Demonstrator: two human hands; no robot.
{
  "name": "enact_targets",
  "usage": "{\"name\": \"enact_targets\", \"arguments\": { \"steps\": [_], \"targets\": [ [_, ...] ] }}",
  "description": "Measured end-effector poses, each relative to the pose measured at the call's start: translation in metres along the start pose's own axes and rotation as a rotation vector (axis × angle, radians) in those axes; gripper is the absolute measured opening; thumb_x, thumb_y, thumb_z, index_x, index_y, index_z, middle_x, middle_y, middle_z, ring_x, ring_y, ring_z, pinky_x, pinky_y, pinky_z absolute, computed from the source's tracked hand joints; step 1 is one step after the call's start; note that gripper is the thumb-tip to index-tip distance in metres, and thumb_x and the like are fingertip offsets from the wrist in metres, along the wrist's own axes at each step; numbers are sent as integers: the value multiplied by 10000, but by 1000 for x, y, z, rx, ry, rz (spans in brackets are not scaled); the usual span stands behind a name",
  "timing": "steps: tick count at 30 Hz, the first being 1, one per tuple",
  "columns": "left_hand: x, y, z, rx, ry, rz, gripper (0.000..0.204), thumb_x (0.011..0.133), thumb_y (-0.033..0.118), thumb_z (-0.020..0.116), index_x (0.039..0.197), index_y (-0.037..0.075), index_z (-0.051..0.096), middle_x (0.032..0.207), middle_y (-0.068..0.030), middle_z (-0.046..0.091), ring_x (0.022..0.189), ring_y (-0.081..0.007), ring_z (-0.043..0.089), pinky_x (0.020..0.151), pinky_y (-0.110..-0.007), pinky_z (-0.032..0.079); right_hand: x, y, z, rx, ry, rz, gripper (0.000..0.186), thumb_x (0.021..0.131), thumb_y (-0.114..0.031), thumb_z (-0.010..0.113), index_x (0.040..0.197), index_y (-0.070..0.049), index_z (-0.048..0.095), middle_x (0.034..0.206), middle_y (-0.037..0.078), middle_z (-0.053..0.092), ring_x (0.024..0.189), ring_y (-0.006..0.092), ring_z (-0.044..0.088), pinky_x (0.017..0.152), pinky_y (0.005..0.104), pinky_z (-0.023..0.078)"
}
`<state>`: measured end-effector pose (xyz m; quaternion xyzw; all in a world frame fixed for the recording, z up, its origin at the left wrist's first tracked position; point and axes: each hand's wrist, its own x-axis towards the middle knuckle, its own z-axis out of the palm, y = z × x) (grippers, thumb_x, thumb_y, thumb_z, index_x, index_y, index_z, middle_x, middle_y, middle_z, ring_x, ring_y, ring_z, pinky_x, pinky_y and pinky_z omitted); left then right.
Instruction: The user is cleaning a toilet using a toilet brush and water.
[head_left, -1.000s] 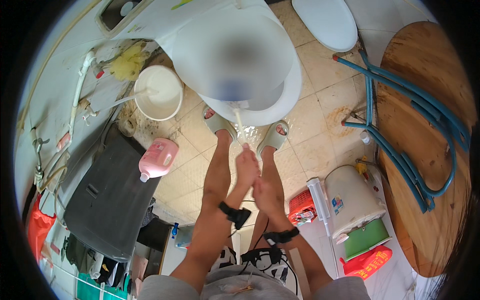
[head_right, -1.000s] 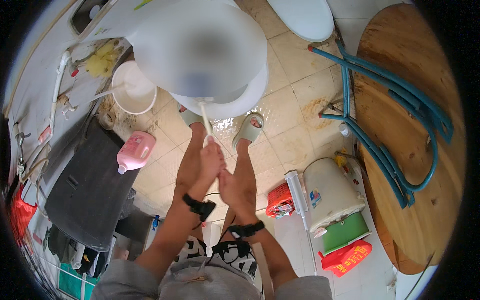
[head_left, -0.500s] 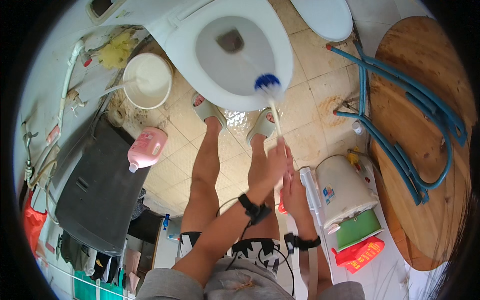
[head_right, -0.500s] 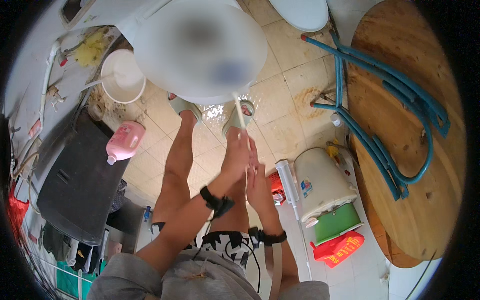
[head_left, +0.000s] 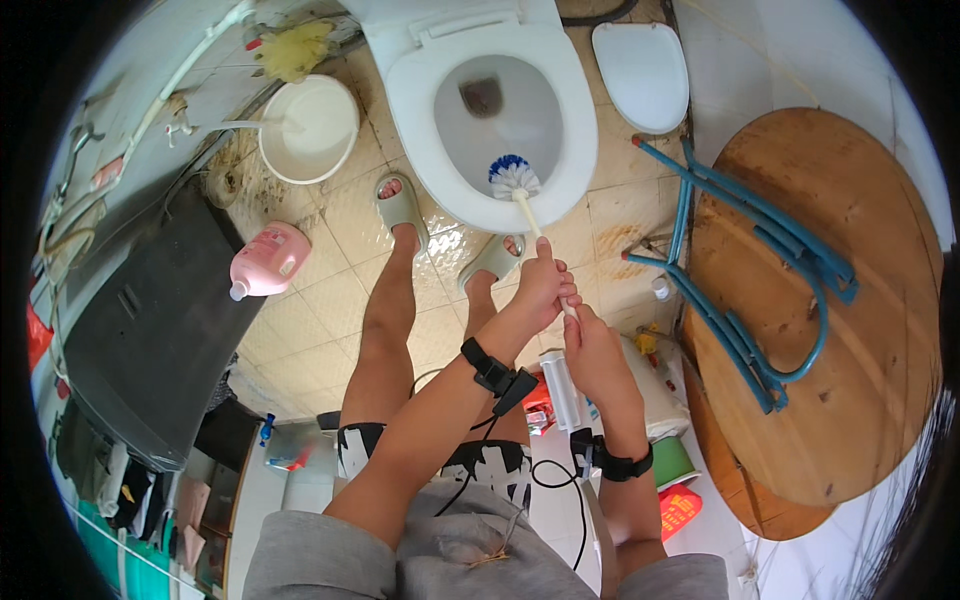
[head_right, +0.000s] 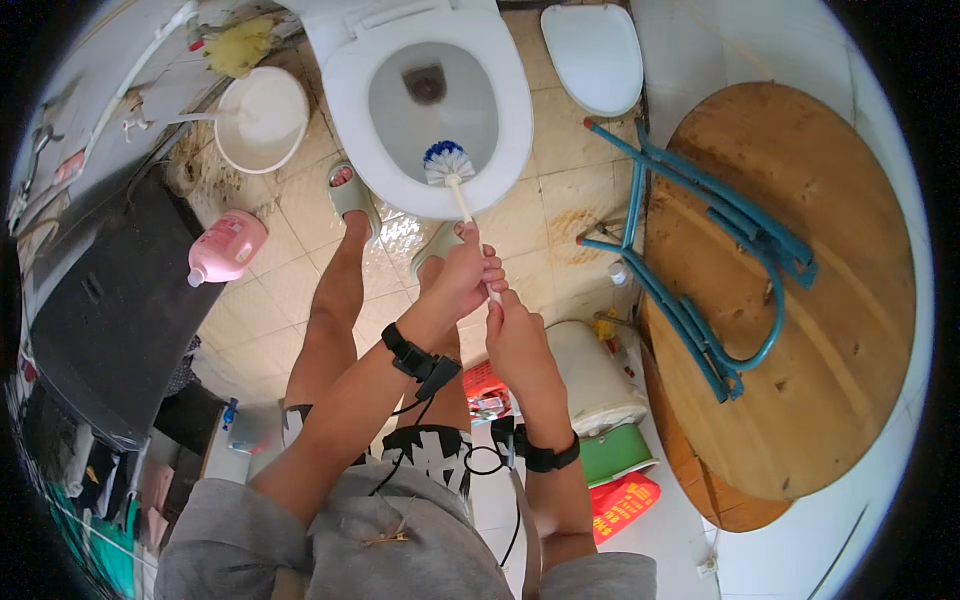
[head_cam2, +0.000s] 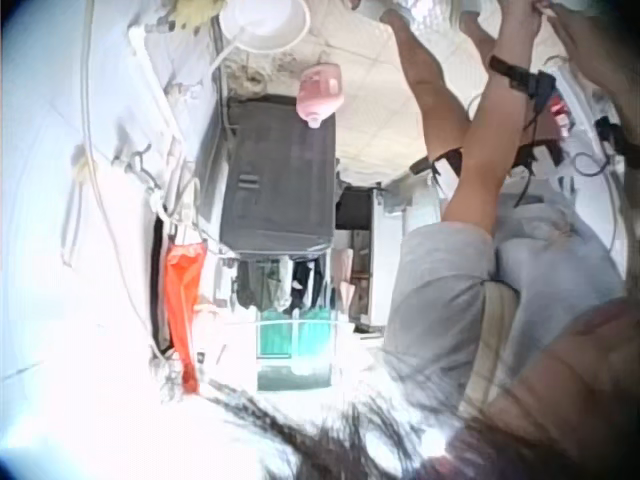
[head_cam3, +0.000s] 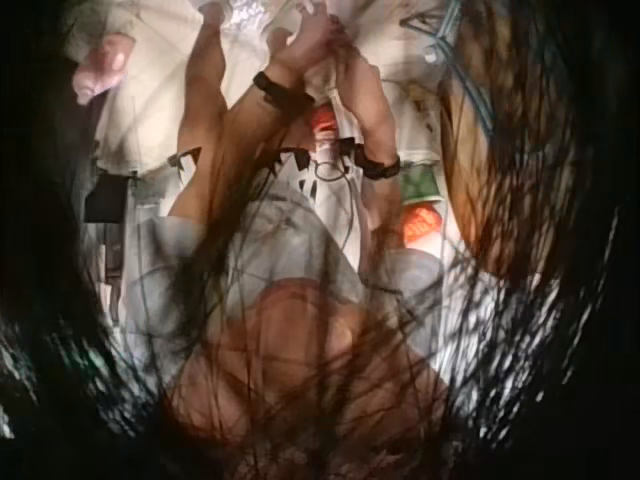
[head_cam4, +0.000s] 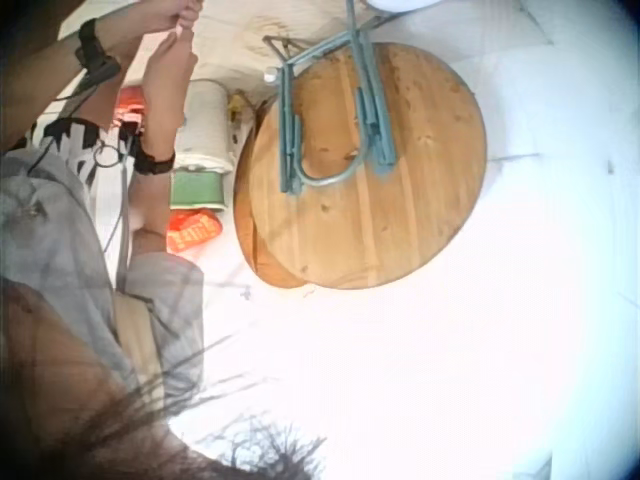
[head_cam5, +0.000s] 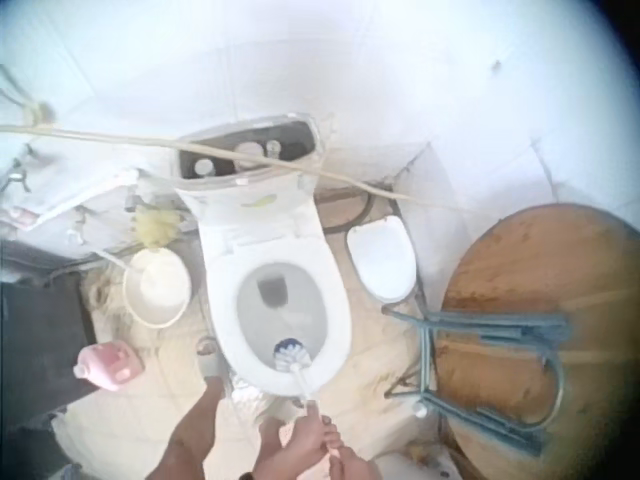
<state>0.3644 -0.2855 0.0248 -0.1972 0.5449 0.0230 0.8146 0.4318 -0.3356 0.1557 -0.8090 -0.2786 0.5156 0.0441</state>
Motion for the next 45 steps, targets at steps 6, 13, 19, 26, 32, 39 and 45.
{"name": "enact_targets", "arguments": {
  "steps": [6, 13, 19, 26, 32, 39, 45],
  "targets": [
    [-73, 10, 18, 33, -419, 12, 528, 1008, 503, 313, 914, 21, 507, 795, -107, 592, 788, -278, 637, 801, -420, 531, -39, -39, -73, -113, -120, -10, 225, 969, -181, 453, 972, 23, 546, 797, 301, 591, 779, 494, 569, 634, 523, 435],
    [-92, 13, 48, 76, -610, 173, 400, 1005, 375, 430, 998, -2, 561, 966, -170, 645, 959, -308, 648, 922, -408, 497, -52, -78, -132, -299, -163, -35, 252, 985, -214, 456, 897, 1, 552, 632, 165, 504, 594, 302, 519, 541, 396, 402],
    [-90, 29, 62, 197, -674, 354, 405, 999, 390, 451, 993, 8, 585, 940, -135, 659, 888, -249, 661, 836, -349, 525, -49, -65, -125, -242, -69, -14, 291, 1012, -258, 435, 868, -26, 535, 565, 19, 450, 503, 97, 461, 473, 271, 359],
    [26, 46, -99, 360, -40, 235, 276, 921, 275, 590, 1063, 39, 605, 972, -91, 652, 779, -199, 647, 684, -291, 540, -56, 26, -65, 585, 77, 382, 257, 1012, -328, 422, 907, -106, 496, 550, -10, 415, 386, 78, 359, 355, 245, 290],
    [88, 92, -119, 108, 326, 437, 210, 932, 159, 550, 1111, 50, 553, 1000, -69, 600, 827, -197, 591, 733, -314, 515, -44, 103, 28, 925, 159, 607, 255, 1005, -334, 415, 911, -114, 503, 551, -8, 403, 378, 58, 307, 337, 223, 232],
    [115, 113, -147, 8, 247, 424, 151, 924, 79, 514, 1056, 15, 551, 910, -74, 593, 772, -180, 577, 705, -292, 512, -51, 111, 68, 1015, 33, 583, 242, 1003, -302, 441, 892, -95, 501, 530, -11, 406, 377, 59, 339, 331, 231, 251],
    [108, 108, -142, -27, 218, 391, 218, 878, 11, 532, 1095, 16, 516, 976, -103, 603, 813, -216, 589, 749, -312, 520, -54, 139, 78, 1006, 67, 524, 246, 1004, -277, 455, 849, -95, 510, 524, -26, 401, 399, 51, 354, 343, 230, 258]
  ]
}}
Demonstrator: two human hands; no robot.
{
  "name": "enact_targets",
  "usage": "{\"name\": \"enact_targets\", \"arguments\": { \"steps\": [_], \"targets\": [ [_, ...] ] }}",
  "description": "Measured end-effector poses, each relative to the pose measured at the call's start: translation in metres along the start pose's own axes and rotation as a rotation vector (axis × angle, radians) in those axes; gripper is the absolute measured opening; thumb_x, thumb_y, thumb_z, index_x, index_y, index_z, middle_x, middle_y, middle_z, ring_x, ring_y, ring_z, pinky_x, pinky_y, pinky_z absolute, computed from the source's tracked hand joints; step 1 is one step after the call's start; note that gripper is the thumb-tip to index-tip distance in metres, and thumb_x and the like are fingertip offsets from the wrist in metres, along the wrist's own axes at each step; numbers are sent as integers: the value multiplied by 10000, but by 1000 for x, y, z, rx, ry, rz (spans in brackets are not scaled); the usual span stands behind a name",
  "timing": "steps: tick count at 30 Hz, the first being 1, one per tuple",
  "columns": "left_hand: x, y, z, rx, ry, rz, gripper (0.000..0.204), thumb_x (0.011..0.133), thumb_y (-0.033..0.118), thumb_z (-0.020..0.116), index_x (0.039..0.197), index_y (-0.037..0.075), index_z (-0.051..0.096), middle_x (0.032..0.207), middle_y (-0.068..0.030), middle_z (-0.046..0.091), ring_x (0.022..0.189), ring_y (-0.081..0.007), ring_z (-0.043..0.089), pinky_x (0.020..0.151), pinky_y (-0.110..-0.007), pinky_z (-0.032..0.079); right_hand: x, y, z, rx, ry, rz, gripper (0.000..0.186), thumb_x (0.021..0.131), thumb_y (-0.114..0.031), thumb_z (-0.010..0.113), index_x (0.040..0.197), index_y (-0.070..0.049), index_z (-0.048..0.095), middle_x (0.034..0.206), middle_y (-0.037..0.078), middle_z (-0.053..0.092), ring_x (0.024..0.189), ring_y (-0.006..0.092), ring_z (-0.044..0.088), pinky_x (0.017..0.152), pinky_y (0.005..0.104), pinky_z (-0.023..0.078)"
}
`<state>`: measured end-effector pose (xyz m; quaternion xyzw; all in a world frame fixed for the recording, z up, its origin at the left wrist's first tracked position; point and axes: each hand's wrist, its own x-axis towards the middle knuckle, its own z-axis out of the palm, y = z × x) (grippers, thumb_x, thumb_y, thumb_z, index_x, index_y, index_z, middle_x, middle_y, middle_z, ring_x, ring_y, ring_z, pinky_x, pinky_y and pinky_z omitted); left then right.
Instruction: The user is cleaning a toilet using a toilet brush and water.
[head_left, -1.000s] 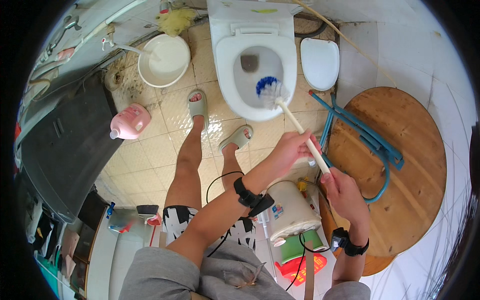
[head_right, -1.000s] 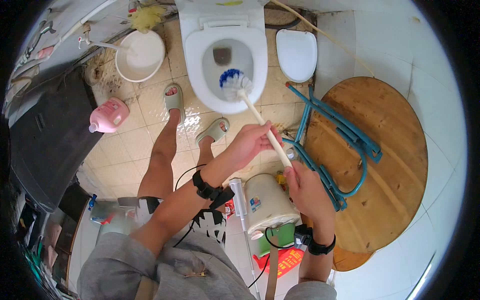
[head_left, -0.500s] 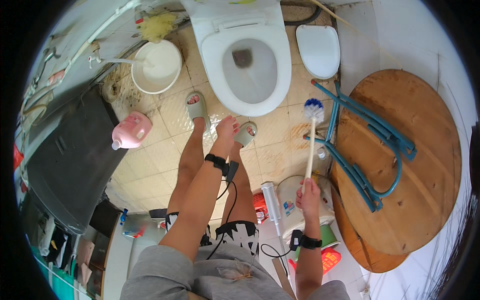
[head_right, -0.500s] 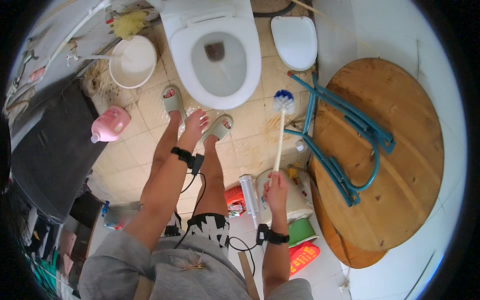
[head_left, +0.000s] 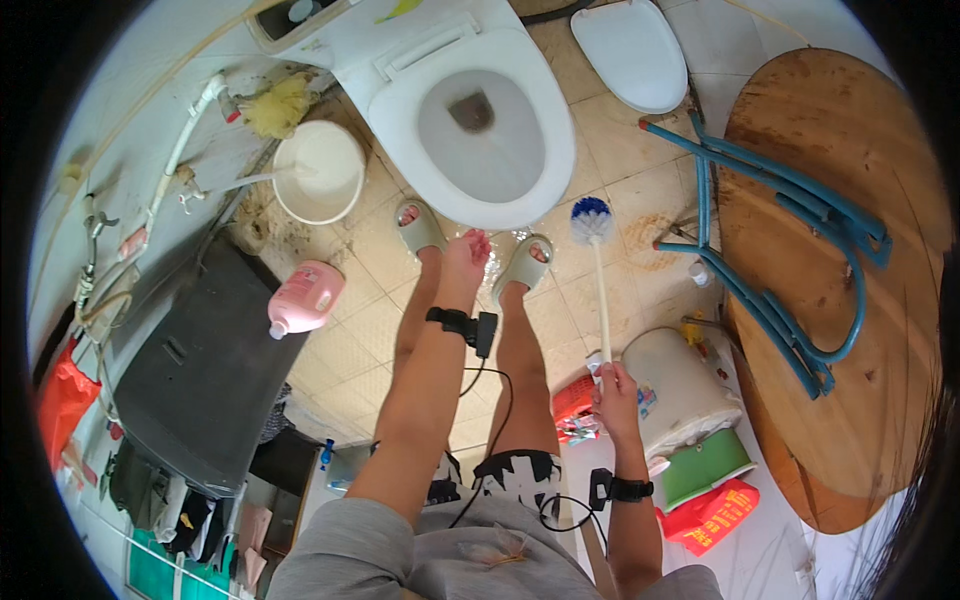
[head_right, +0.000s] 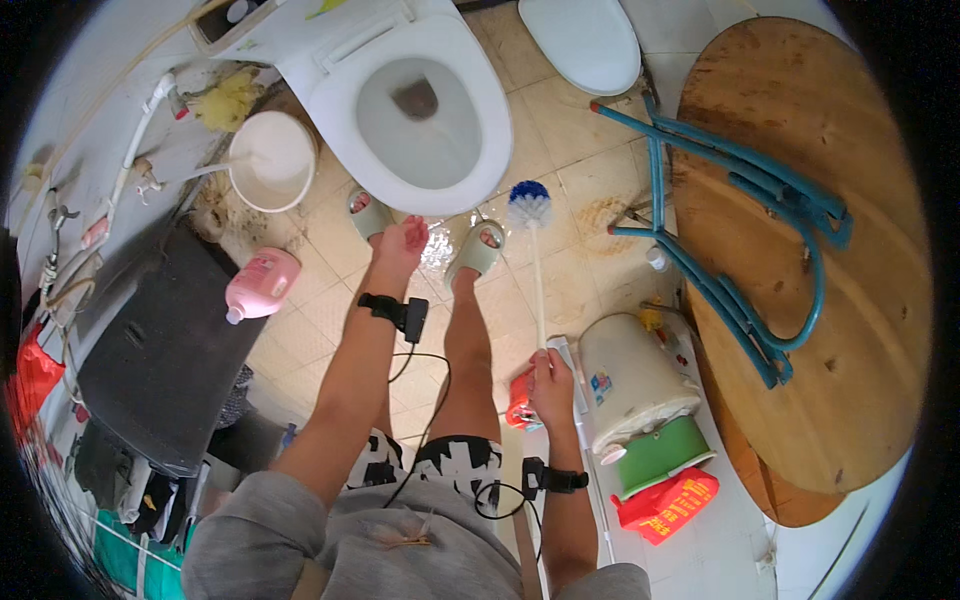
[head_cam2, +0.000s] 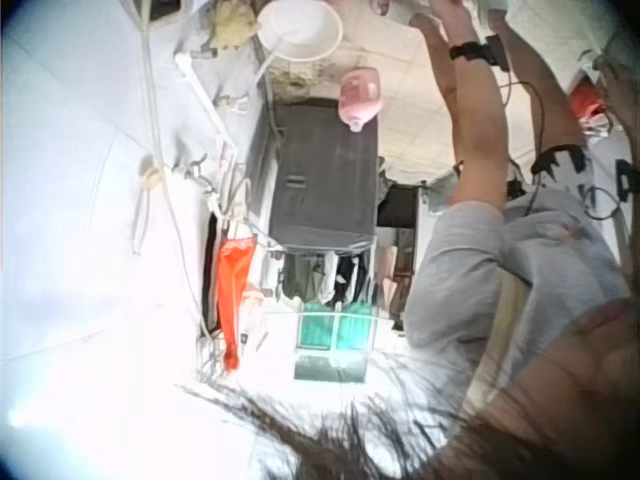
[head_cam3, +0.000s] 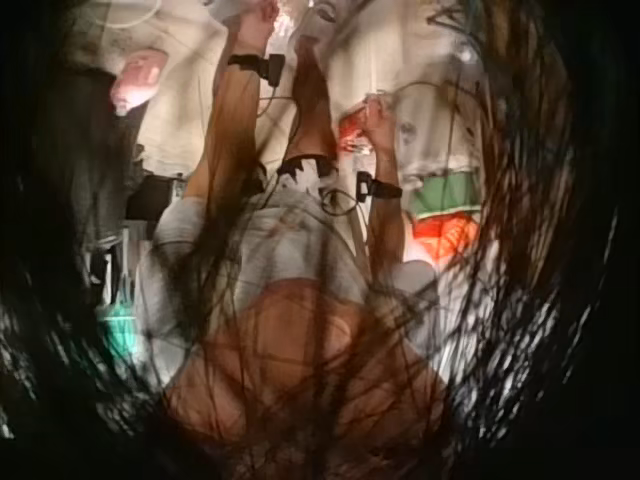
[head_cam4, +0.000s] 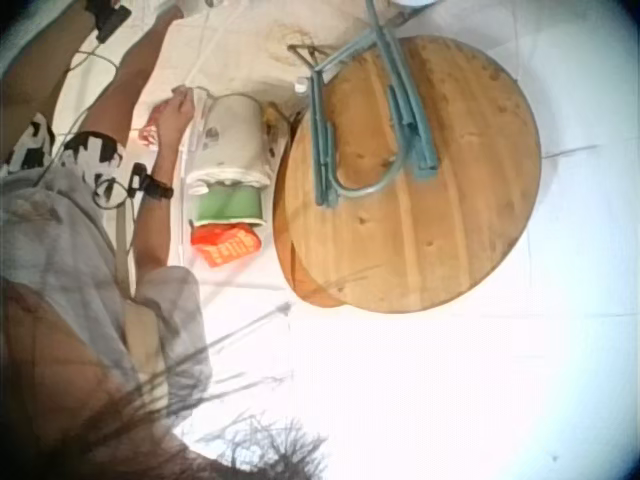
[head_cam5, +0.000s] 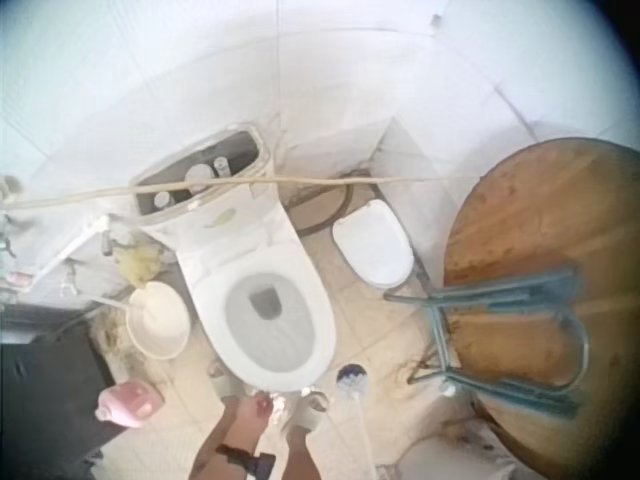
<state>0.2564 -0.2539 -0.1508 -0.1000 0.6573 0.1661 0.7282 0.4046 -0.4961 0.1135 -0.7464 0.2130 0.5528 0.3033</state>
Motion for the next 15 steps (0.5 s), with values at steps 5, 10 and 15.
{"name": "enact_targets", "arguments": {
  "steps": [5, 10, 15],
  "targets": [
    [1, -9, 5, 67, 64, 53, 277, 873, 16, 536, 1148, 2, 506, 1005, -91, 599, 829, -221, 580, 712, -286, 516, 5, -3, 0, -2, 19, -45, 266, 1004, -259, 457, 822, -73, 509, 521, -28, 401, 413, 45, 362, 372, 225, 284],
    [9, -8, -7, 36, 31, 78, 269, 851, 3, 474, 1114, 30, 522, 952, -64, 589, 800, -196, 561, 685, -285, 496, 9, -7, 9, -41, 12, -79, 275, 1004, -267, 452, 826, -66, 512, 521, -26, 392, 418, 48, 368, 373, 229, 276],
    [-27, 15, -15, 41, -53, 26, 120, 833, 9, 503, 936, -5, 562, 922, -79, 609, 819, -189, 571, 741, -273, 490, 11, 3, 9, -24, 70, -97, 298, 1007, -264, 443, 816, -50, 523, 546, -20, 412, 437, 49, 388, 393, 237, 294]
  ]
}}
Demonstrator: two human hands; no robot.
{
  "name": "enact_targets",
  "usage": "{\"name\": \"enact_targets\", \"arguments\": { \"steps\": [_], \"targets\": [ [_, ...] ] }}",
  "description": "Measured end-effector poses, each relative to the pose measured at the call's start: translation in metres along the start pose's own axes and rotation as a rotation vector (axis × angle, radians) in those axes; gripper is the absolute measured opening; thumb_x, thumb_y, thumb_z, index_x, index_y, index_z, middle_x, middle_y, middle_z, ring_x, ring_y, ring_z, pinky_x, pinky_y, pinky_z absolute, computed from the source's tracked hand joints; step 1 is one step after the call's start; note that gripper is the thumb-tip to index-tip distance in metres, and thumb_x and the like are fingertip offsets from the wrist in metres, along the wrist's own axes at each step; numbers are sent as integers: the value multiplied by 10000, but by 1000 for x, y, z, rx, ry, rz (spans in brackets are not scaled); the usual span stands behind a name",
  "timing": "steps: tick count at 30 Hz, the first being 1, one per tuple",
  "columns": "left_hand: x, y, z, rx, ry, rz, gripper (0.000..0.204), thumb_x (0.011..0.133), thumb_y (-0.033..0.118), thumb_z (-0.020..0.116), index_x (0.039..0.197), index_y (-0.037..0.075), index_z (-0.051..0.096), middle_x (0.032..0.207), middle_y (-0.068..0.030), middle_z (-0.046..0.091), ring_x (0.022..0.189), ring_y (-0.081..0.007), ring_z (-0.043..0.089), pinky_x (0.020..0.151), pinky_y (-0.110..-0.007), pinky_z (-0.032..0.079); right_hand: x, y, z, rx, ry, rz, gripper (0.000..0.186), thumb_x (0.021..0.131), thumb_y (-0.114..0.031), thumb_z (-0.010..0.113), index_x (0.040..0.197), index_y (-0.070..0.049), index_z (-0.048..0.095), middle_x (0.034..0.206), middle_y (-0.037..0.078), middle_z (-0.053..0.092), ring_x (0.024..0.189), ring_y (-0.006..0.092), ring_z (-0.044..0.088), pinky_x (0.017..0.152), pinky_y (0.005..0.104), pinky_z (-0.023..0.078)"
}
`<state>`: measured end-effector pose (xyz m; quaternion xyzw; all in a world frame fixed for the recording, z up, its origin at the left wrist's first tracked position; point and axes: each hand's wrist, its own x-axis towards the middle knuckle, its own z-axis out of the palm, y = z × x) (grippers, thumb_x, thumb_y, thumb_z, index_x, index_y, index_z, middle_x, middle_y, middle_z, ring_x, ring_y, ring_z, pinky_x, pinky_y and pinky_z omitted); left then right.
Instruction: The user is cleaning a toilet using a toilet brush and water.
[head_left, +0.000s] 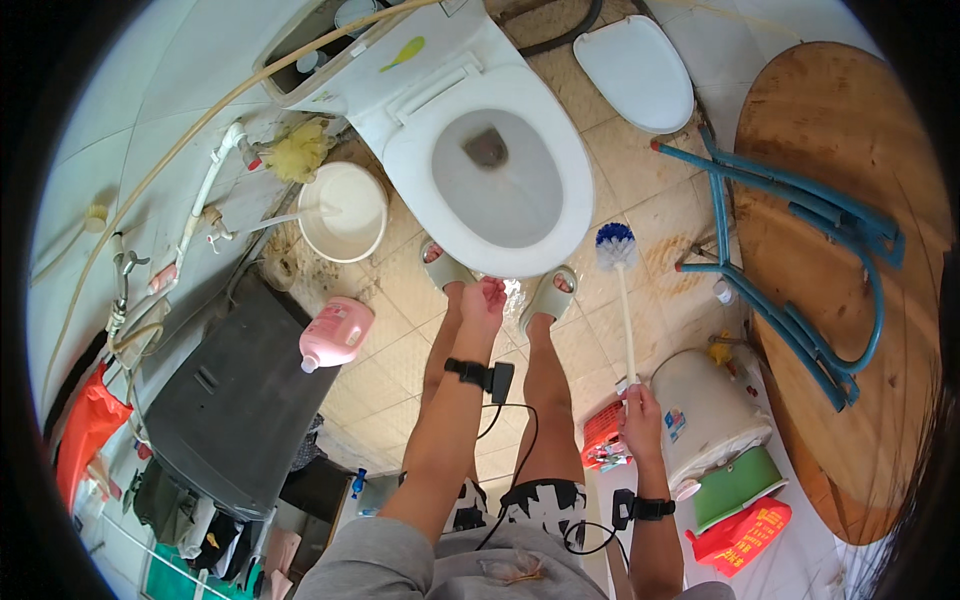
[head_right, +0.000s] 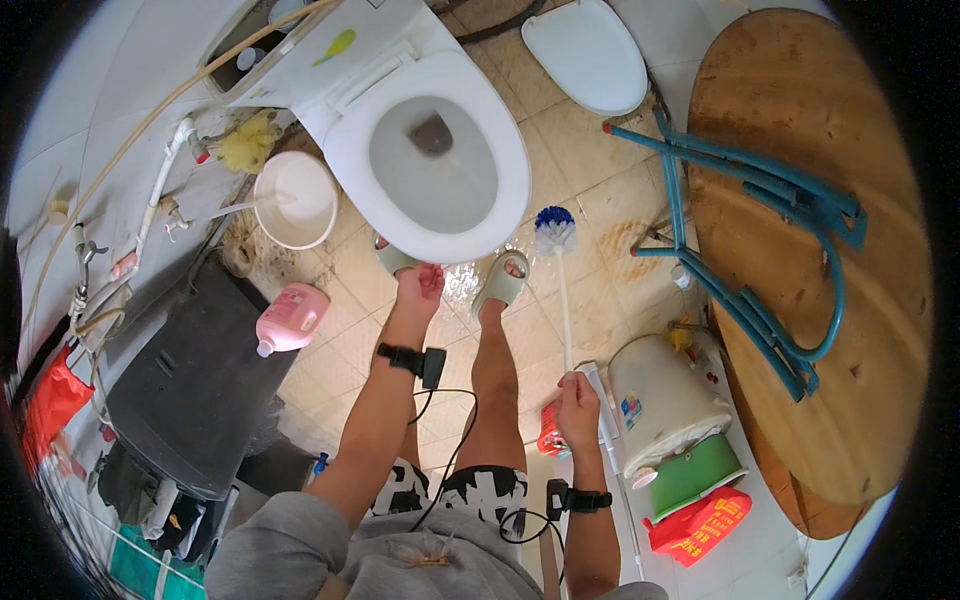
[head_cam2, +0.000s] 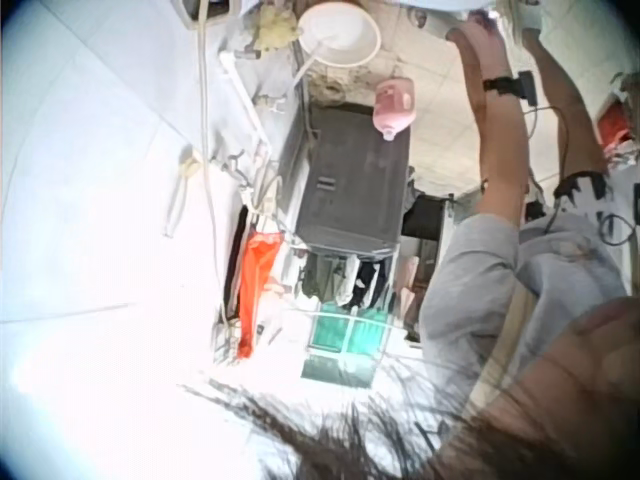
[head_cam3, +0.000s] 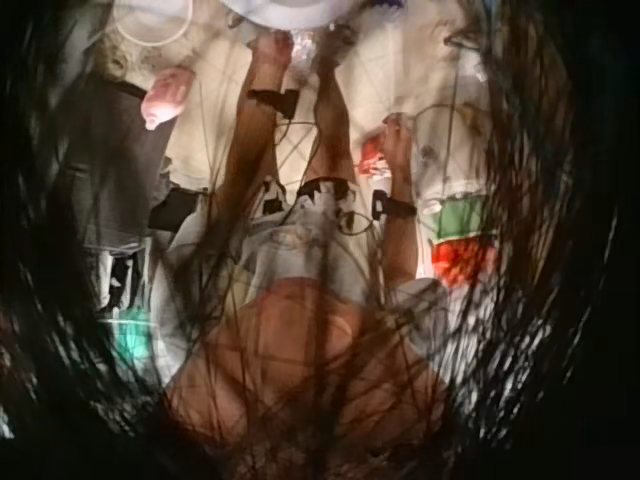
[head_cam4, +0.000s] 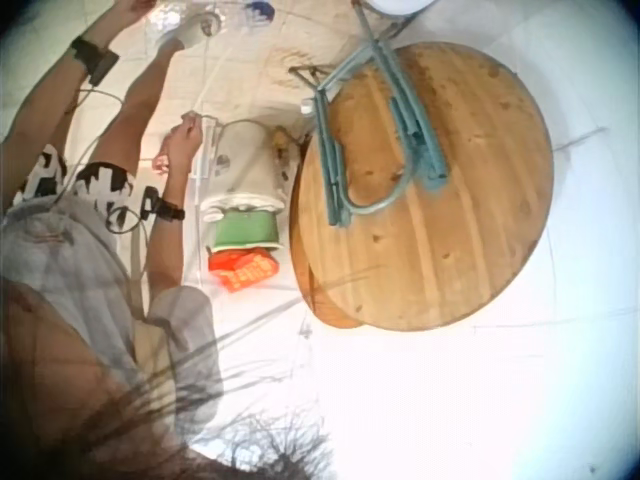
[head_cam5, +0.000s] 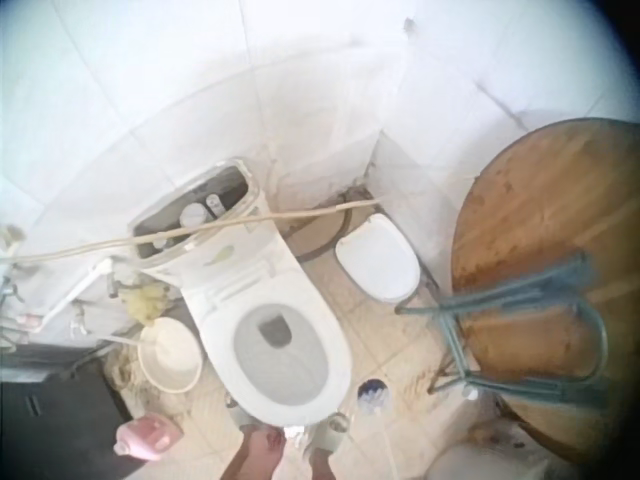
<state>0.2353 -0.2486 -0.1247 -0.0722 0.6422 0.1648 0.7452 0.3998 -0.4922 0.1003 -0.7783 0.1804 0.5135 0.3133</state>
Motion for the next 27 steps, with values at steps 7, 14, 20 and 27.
{"name": "enact_targets", "arguments": {
  "steps": [7, 14, 20, 27],
  "targets": [
    [-179, 102, 80, 50, -79, 106, 68, 823, -15, 542, 872, -49, 574, 803, -119, 619, 774, -227, 615, 777, -317, 526, -3, -17, 17, -112, 39, -182, 314, 1011, -276, 441, 814, -41, 509, 536, -20, 400, 460, 39, 385, 414, 234, 294],
    [-240, 250, 136, 450, -266, 284, 182, 859, -17, 492, 984, -125, 568, 1070, -199, 627, 899, -246, 631, 804, -318, 530, -6, -82, 69, -213, -15, -347, 262, 993, -243, 462, 914, 0, 521, 578, 144, 483, 495, 209, 488, 494, 350, 381],
    [-218, 348, 188, 480, -375, 468, 353, 850, -69, 459, 1194, -145, 446, 1100, -185, 584, 933, -232, 599, 840, -296, 525, 22, -133, 123, -176, -115, -511, 256, 989, -232, 450, 935, 3, 537, 643, 207, 559, 604, 378, 570, 552, 398, 421],
    [-207, 370, 210, 528, -396, 655, 409, 820, -121, 422, 1227, -158, 408, 1116, -184, 561, 987, -263, 566, 919, -315, 493, 92, -159, 179, -128, -32, -544, 358, 1003, -309, 419, 871, -2, 546, 588, 109, 524, 528, 196, 529, 544, 355, 418]
  ]
}}
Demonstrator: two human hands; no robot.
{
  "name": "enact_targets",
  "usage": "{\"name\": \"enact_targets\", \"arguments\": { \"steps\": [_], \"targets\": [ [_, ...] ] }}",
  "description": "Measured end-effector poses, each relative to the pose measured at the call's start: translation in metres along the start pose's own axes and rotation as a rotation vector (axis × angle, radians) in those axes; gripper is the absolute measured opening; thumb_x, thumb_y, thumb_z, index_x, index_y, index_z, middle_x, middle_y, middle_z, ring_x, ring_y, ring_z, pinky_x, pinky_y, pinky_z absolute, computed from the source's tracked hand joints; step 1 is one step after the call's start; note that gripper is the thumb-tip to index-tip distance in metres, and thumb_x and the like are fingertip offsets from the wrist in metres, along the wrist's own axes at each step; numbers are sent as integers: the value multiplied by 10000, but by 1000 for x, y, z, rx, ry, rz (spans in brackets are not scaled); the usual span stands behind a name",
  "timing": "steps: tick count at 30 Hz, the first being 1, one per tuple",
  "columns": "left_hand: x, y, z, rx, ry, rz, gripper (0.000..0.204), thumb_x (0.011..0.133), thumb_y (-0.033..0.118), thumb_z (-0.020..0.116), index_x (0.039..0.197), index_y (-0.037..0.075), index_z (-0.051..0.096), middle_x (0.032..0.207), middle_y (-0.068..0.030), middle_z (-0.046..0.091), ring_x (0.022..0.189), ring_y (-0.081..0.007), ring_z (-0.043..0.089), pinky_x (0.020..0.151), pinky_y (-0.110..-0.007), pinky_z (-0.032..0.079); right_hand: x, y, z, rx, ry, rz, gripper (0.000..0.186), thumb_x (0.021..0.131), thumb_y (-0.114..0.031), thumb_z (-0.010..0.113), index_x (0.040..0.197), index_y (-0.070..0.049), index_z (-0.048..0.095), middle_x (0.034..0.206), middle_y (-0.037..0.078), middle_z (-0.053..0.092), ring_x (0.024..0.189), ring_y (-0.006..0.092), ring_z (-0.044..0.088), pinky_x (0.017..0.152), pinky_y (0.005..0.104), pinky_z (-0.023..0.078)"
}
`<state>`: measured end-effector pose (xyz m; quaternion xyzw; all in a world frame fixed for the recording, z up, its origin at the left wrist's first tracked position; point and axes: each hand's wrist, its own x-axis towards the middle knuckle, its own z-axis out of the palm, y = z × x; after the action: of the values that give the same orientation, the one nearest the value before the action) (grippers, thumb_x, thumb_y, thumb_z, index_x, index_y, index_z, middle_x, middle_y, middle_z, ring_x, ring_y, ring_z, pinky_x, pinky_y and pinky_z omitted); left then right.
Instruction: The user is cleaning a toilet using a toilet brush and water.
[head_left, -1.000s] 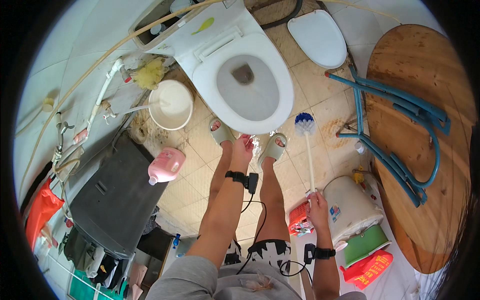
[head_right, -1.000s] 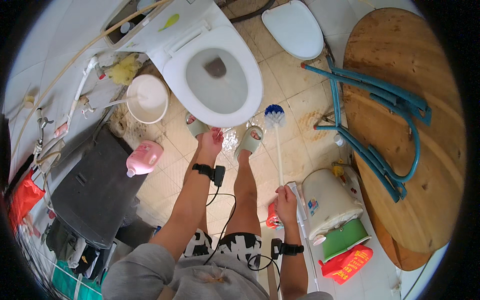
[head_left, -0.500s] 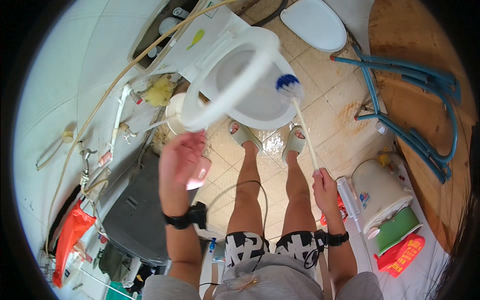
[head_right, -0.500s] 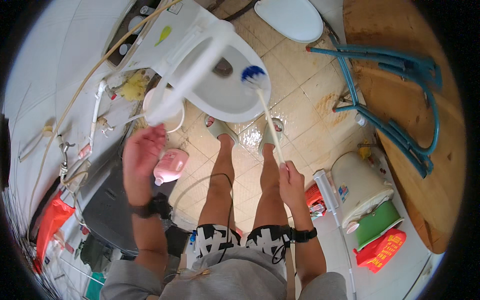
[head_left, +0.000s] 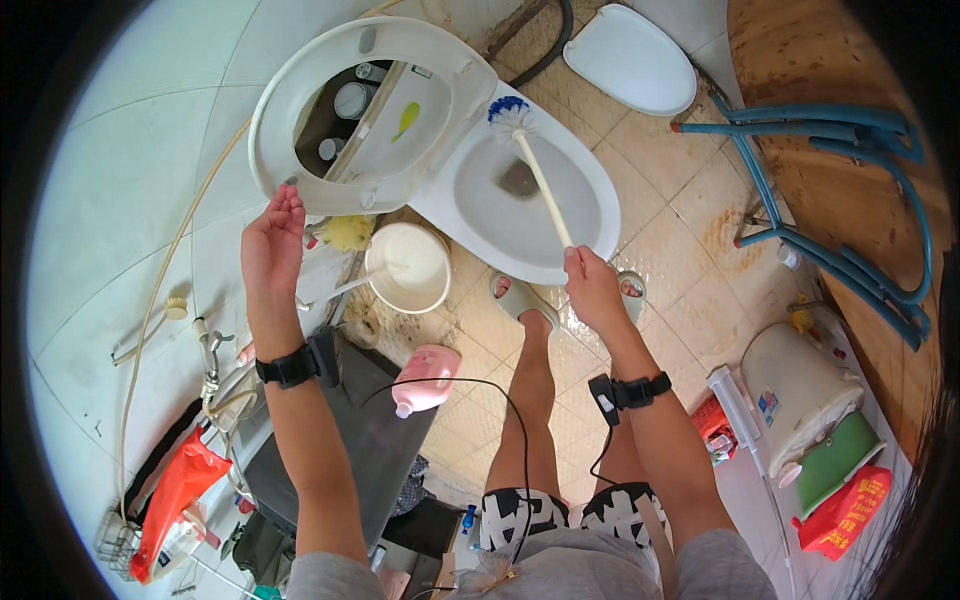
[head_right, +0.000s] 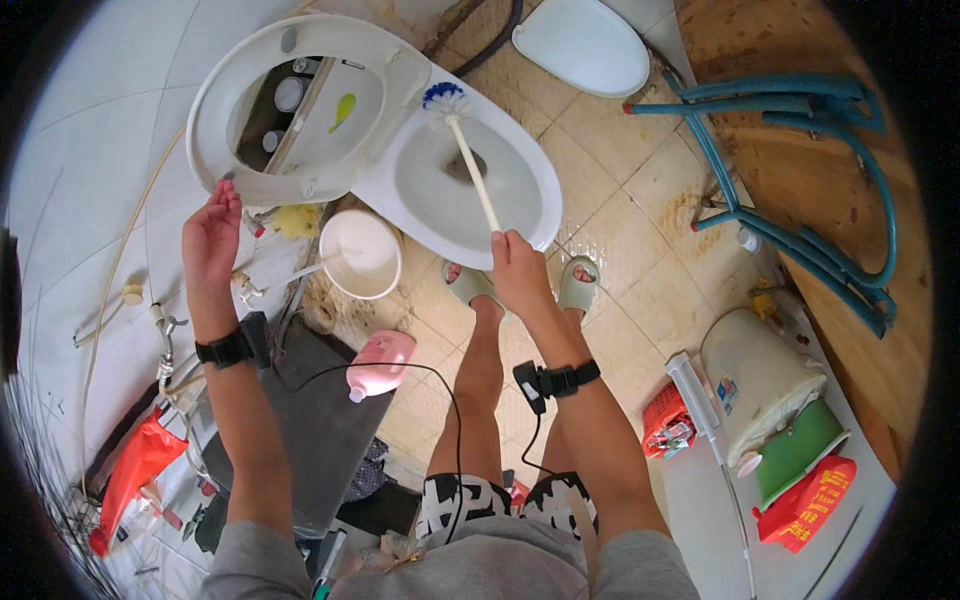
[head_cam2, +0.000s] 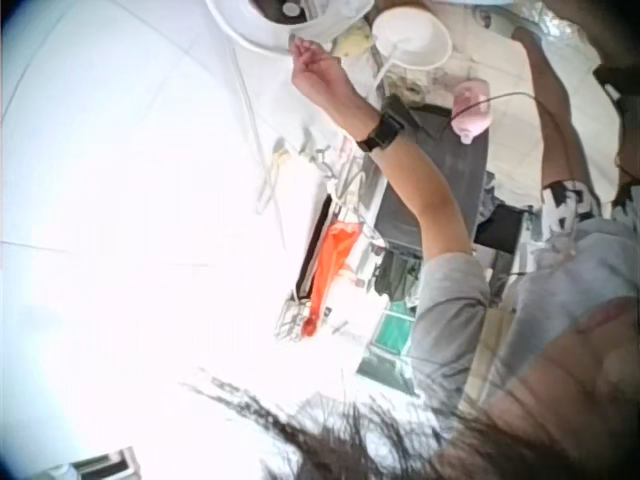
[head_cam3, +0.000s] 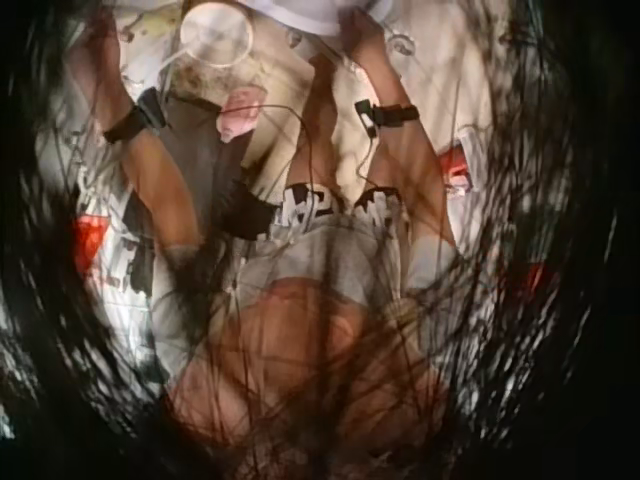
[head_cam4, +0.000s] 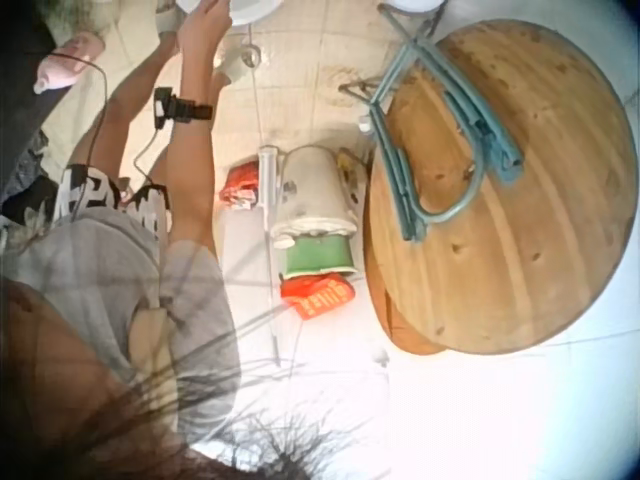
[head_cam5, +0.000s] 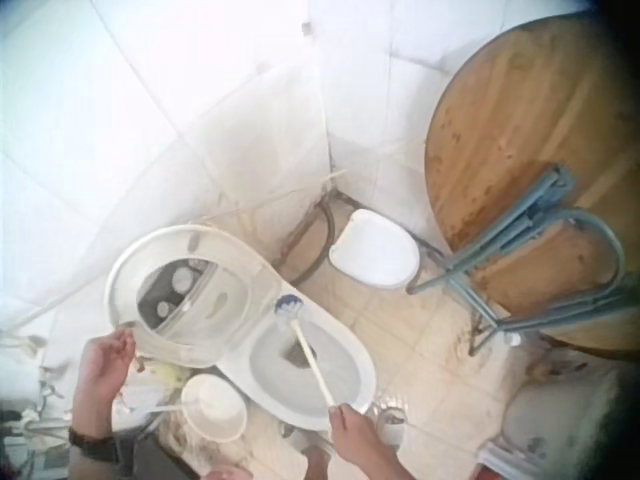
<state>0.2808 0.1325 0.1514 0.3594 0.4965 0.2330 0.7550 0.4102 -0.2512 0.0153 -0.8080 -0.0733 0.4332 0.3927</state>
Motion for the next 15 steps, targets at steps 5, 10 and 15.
{"name": "enact_targets", "arguments": {
  "steps": [5, 10, 15],
  "targets": [
    [11, -27, 0, 31, 55, 167, 293, 837, -44, 451, 1113, -114, 519, 1009, -138, 599, 914, -219, 584, 848, -301, 491, 22, -16, 9, -5, 6, -37, 374, 1001, -309, 416, 847, 9, 540, 630, 171, 565, 573, 292, 581, 576, 396, 442],
    [-25, -178, 29, 519, -127, -204, 285, 961, 272, 486, 934, 22, 622, 850, -70, 644, 730, -156, 576, 691, -283, 481, -2, -52, 18, -39, -4, 29, 365, 997, -296, 409, 866, 24, 526, 738, 283, 585, 733, 490, 569, 649, 501, 437],
    [-44, -275, 95, 442, -144, -645, 636, 959, 545, 422, 1130, -56, 540, 1027, -148, 630, 872, -242, 638, 744, -343, 522, -14, -63, 27, -30, -1, -42, 359, 995, -296, 411, 882, 21, 534, 750, 276, 602, 764, 480, 586, 657, 499, 444]
  ]
}}
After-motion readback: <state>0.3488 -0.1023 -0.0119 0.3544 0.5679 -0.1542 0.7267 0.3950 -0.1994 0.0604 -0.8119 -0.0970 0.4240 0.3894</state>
